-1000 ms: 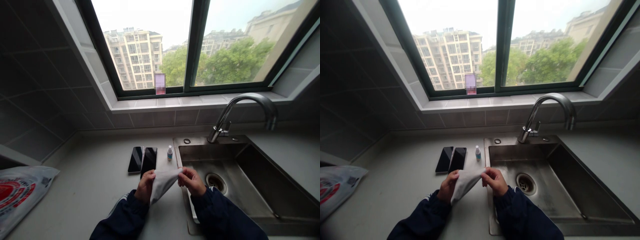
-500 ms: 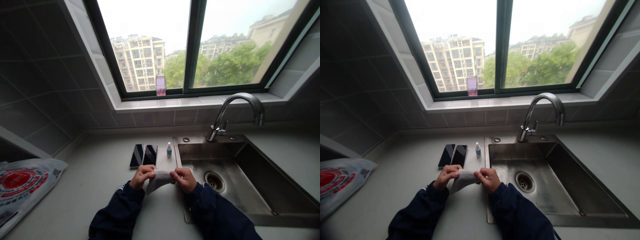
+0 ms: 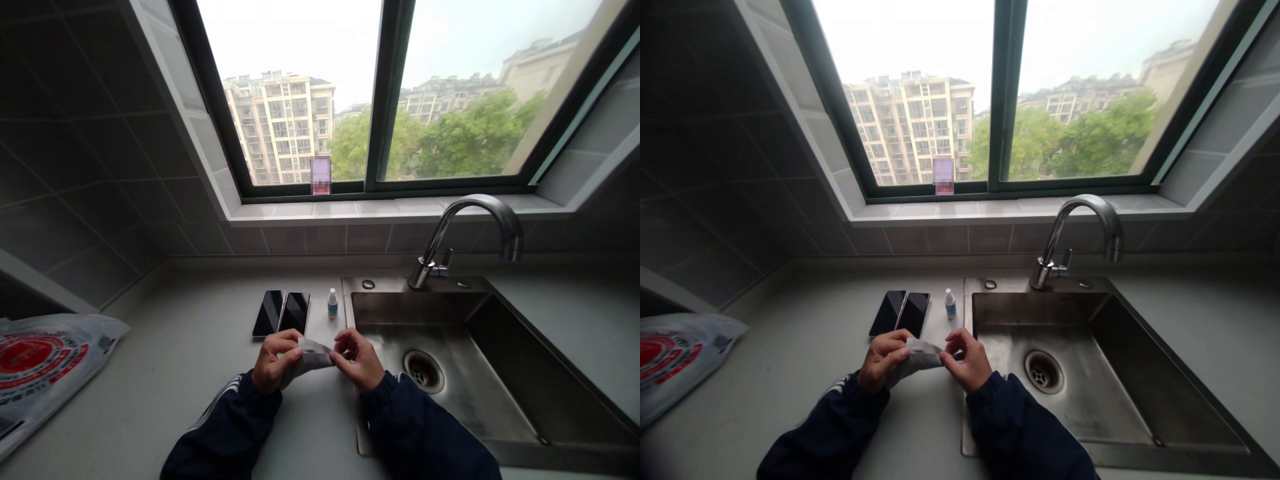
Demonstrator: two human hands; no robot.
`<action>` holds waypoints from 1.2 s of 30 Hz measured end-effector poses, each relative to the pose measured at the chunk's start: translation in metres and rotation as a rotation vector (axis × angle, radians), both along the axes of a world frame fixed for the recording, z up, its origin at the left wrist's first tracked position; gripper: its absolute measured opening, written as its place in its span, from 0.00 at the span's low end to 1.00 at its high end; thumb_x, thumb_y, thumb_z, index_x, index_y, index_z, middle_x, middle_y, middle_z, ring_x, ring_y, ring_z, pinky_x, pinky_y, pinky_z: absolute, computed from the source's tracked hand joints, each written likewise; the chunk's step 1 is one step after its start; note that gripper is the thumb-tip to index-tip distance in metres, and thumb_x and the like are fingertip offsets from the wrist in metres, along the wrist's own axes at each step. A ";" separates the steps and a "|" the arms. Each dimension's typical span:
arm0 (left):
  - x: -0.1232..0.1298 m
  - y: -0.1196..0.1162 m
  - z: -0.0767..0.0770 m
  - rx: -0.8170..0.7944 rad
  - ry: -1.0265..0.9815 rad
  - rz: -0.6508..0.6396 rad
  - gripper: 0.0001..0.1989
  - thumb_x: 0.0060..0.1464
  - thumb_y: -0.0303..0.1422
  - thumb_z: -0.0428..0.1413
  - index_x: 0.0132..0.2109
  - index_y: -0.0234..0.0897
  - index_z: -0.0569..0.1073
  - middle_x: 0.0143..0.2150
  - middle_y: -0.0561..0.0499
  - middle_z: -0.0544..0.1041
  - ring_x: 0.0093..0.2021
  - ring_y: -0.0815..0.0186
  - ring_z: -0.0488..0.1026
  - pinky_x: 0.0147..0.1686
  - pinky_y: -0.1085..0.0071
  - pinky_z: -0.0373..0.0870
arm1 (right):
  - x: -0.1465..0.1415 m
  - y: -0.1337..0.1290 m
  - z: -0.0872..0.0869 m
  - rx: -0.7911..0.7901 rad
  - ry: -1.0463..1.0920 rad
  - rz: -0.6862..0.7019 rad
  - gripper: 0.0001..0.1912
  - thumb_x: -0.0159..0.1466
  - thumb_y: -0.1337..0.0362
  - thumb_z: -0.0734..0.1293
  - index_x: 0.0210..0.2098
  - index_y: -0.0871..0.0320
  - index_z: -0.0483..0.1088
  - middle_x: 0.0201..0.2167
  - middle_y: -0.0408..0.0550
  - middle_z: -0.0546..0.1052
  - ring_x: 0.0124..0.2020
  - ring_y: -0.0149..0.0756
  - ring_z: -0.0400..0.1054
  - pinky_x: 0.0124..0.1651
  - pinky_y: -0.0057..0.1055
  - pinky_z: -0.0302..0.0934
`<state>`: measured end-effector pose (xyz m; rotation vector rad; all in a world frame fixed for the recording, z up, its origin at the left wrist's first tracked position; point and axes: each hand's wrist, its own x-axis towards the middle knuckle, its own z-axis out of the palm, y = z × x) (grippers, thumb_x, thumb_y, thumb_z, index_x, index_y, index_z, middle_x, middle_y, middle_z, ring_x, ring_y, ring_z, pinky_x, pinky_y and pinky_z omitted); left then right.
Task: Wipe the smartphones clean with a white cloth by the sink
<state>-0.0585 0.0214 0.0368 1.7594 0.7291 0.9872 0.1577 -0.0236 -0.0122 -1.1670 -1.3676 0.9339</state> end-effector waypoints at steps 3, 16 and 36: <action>0.003 -0.006 0.007 0.133 0.041 0.136 0.15 0.56 0.36 0.52 0.27 0.35 0.78 0.32 0.45 0.75 0.33 0.63 0.71 0.34 0.67 0.65 | 0.001 -0.001 0.000 0.032 -0.006 -0.036 0.12 0.59 0.59 0.70 0.39 0.56 0.69 0.28 0.45 0.75 0.29 0.35 0.70 0.32 0.30 0.66; 0.012 -0.017 0.010 0.260 0.199 -0.043 0.08 0.57 0.33 0.52 0.37 0.36 0.75 0.30 0.48 0.72 0.29 0.67 0.67 0.32 0.71 0.61 | -0.006 -0.011 0.013 0.087 0.038 0.121 0.21 0.55 0.58 0.74 0.47 0.55 0.71 0.46 0.51 0.70 0.48 0.43 0.66 0.49 0.36 0.63; 0.027 0.054 0.003 0.201 1.122 0.545 0.28 0.54 0.44 0.54 0.60 0.41 0.63 0.53 0.40 0.70 0.50 0.50 0.70 0.44 0.61 0.67 | -0.005 -0.001 -0.001 -0.445 0.594 0.241 0.23 0.49 0.50 0.76 0.35 0.60 0.73 0.28 0.46 0.77 0.29 0.37 0.71 0.36 0.31 0.64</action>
